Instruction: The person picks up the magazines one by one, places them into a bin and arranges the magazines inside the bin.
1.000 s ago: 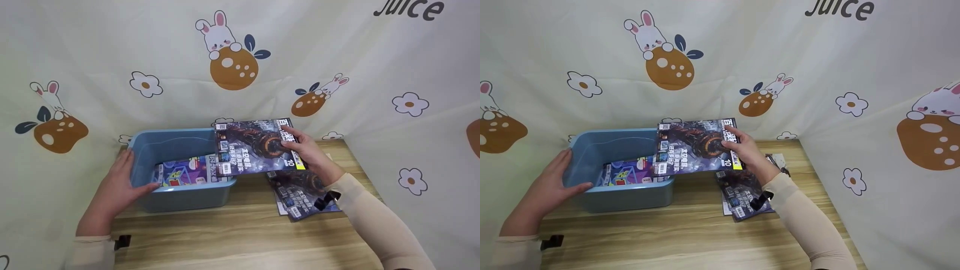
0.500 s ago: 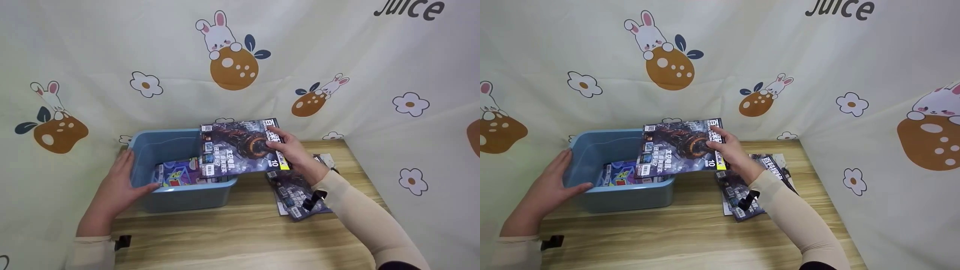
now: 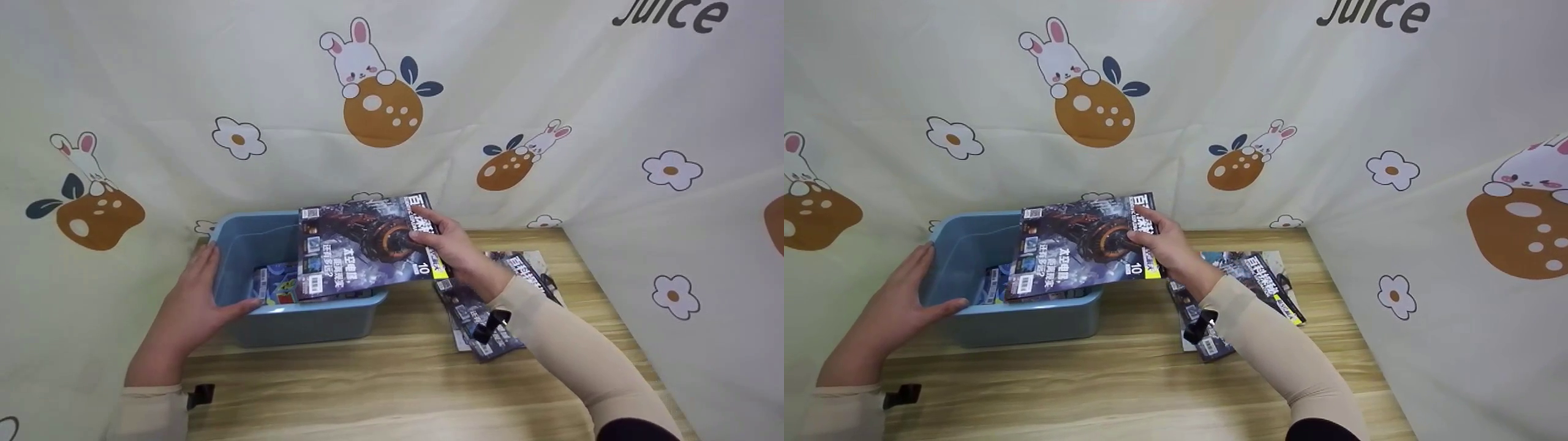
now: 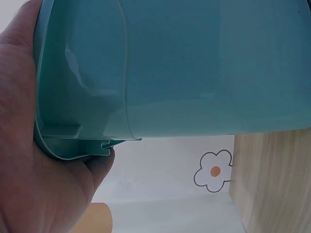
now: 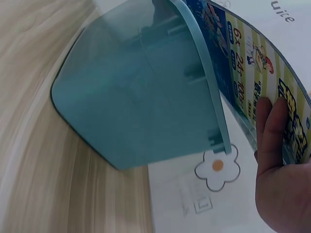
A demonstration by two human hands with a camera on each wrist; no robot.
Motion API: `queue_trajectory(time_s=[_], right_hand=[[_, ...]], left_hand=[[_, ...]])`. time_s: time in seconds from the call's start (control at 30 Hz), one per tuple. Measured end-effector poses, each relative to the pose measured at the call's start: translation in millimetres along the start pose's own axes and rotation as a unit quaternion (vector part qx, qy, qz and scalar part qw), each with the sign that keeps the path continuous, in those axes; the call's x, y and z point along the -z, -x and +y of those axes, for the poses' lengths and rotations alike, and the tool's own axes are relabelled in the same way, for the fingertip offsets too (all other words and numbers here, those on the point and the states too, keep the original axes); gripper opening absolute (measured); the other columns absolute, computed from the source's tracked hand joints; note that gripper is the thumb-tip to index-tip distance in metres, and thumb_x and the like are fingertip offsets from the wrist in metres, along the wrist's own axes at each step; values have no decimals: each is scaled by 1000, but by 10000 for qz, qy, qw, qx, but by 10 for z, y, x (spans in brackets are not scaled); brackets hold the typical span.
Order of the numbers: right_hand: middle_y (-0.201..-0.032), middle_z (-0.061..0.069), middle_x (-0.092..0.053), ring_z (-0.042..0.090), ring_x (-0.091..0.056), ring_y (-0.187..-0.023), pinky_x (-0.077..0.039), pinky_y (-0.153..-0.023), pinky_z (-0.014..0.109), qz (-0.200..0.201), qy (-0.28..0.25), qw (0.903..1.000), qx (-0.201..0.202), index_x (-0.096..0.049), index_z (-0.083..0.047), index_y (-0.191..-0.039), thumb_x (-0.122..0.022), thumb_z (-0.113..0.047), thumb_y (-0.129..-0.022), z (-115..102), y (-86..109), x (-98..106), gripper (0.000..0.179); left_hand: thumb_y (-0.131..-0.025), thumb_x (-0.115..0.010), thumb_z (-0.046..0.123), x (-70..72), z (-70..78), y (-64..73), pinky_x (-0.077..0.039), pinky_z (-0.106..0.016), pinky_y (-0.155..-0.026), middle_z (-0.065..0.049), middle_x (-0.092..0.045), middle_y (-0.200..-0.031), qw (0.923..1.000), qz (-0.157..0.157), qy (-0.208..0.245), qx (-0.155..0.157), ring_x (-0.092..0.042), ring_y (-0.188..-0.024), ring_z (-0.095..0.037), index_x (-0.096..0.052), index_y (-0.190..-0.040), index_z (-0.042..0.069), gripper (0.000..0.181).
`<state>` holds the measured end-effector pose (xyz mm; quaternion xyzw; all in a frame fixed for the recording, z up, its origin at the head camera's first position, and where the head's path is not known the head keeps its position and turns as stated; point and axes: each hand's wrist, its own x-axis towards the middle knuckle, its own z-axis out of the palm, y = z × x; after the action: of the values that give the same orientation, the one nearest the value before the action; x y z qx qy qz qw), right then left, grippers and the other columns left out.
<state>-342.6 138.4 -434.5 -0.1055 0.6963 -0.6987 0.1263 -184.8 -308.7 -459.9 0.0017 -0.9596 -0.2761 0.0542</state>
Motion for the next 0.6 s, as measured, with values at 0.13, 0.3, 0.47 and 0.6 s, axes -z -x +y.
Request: queue_trajectory(time_s=[0.13, 0.3, 0.47, 0.6], right_hand=[[-146, 19, -65, 16, -74, -94, -64, -81, 26, 90, -89, 9999, 35, -55, -12, -164, -77, -3, -101, -5, -25, -123, 67], [-144, 19, -67, 16, -74, -97, -64, -83, 27, 122, -215, 9997, 91, -55, -10, -164, -76, 0, -100, 18, -56, -262, 68], [-138, 19, -69, 19, -75, -92, -66, -80, 30, 114, -348, 9993, -23, -53, -11, -165, -75, 0, -101, 31, -54, -388, 69], [-137, 20, -69, 20, -76, -92, -67, -80, 31, 60, -438, 9990, -60, -52, -12, -166, -75, 0, -101, 28, -56, -489, 70]], left_hand=[[-86, -79, 79, 2, 5, 0, -28, -85, -116, -28, -2, -183, 10000, 10, 17, -36, -8, -166, -56, -4, -176, 0, 141], [-87, -81, 77, 9, -2, 5, -26, -84, -119, -29, -2, -182, 9999, 23, 52, -123, -7, -167, -54, -6, -175, -3, 140], [-87, -81, 76, 9, -8, 3, -26, -84, -119, -29, -2, -182, 9999, 16, 56, -148, -7, -167, -54, -5, -175, -2, 140], [-87, -81, 76, 3, -14, 7, -26, -85, -118, -28, -1, -183, 9999, 4, 54, -128, -7, -166, -55, -4, -175, -1, 140]])
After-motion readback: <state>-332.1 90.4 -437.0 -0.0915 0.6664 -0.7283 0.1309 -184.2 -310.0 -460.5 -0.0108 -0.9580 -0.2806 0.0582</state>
